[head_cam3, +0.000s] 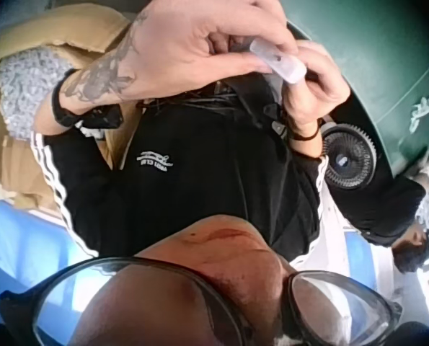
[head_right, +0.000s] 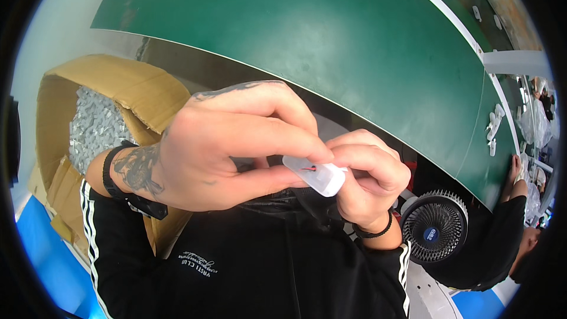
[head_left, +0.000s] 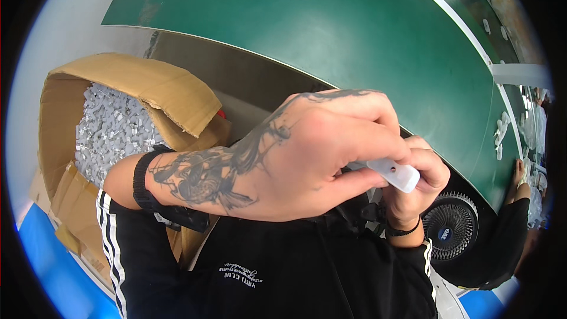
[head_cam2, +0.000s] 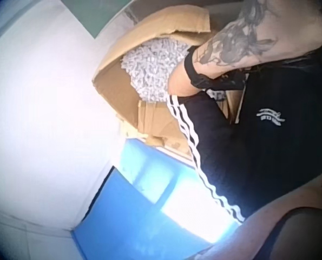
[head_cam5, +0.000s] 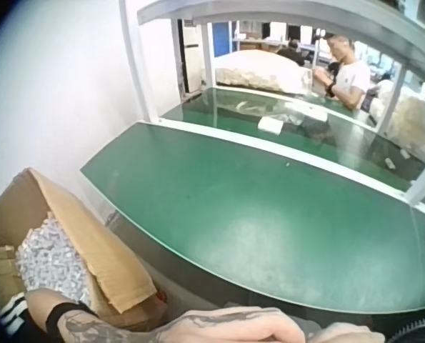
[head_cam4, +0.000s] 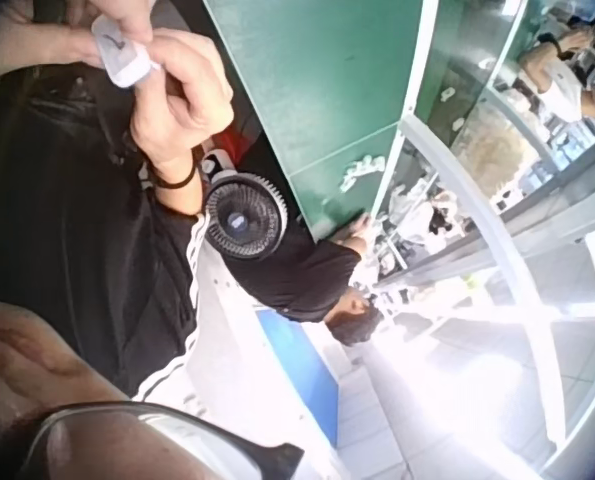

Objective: Assembling small plastic components by hand at a manufacturing workbench.

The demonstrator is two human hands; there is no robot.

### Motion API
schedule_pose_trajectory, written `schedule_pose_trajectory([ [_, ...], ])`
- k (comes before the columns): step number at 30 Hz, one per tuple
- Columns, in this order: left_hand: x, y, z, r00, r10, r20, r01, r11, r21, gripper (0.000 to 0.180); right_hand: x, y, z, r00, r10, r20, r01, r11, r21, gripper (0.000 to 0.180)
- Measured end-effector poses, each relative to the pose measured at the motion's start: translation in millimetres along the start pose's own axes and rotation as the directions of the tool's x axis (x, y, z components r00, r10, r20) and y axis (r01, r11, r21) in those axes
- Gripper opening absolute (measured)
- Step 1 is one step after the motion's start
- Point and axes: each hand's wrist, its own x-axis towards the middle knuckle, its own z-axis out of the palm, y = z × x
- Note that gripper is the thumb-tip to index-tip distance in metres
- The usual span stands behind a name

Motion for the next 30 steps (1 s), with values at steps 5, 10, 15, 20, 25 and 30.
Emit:
schedule_pose_trajectory([
  [5, 0.2, 2.3, 3.9, 0.994, 0.100, -0.053, -0.097, 0.994, 0.058, 0.020, -1.1, 1.9, 4.1, 0.994, -0.105, -0.013, 0.105, 0.994, -0.004, 0.014],
  [10, -2.4, 1.7, 7.7, 0.997, 0.027, -0.072, -0.026, 1.000, 0.013, 0.023, -5.7, 5.2, 8.3, 0.978, -0.203, -0.044, 0.202, 0.979, -0.008, 0.020],
  [15, -1.2, 3.0, 8.4, 0.996, 0.013, -0.084, -0.014, 1.000, -0.012, 0.026, -5.4, 5.8, 6.1, 0.956, -0.289, -0.040, 0.285, 0.954, -0.092, 0.021],
  [20, -0.9, 2.4, 6.9, 0.994, 0.023, -0.108, -0.021, 1.000, 0.019, 0.019, -2.8, 4.5, 6.8, 0.967, -0.252, -0.035, 0.249, 0.966, -0.074, 0.021],
  [25, -9.1, 11.9, -14.3, 0.992, -0.004, -0.126, 0.014, 0.997, 0.082, 0.031, 10.6, 4.4, 12.6, 0.985, -0.169, -0.043, 0.165, 0.983, -0.084, 0.016],
  [30, -55.8, 73.5, -136.9, 0.893, -0.224, -0.390, 0.309, 0.936, 0.170, 0.036, 45.0, -4.2, -132.8, 0.994, 0.073, 0.077, -0.100, 0.886, 0.453, 0.044],
])
